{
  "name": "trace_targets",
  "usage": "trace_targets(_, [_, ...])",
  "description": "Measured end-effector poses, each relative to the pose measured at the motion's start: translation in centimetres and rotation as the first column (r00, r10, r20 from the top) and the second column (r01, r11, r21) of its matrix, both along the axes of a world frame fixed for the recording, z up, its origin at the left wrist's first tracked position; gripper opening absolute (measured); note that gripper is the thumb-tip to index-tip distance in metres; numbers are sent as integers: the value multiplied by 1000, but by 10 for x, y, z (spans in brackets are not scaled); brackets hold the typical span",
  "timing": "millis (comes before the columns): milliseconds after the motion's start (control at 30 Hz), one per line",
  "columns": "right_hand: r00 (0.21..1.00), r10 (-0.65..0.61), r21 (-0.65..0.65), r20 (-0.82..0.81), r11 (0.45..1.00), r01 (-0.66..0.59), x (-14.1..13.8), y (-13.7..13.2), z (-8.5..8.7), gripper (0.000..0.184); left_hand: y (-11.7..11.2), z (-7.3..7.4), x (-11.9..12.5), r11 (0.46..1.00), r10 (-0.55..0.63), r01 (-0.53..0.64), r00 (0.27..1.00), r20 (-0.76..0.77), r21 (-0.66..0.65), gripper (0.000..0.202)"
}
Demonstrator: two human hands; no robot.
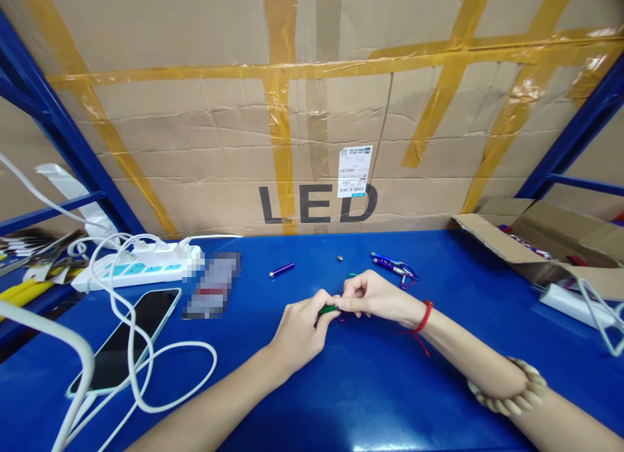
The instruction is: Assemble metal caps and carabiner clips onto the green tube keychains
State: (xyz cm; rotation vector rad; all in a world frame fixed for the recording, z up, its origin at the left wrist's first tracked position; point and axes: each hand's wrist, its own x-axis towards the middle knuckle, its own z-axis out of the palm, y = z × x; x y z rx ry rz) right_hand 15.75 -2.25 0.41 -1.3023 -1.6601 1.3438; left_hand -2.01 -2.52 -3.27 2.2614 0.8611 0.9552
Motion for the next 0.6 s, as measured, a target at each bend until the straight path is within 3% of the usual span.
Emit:
trace_targets(300, [999, 19, -42, -28, 999, -20, 2, 2, -2, 35, 0, 6, 0, 997, 73, -72, 997, -38, 15, 4])
trace_targets(600, [999, 28, 31, -41, 999, -27, 1, 0, 2, 38, -1, 8, 1, 996, 74, -74, 997, 12, -45, 4])
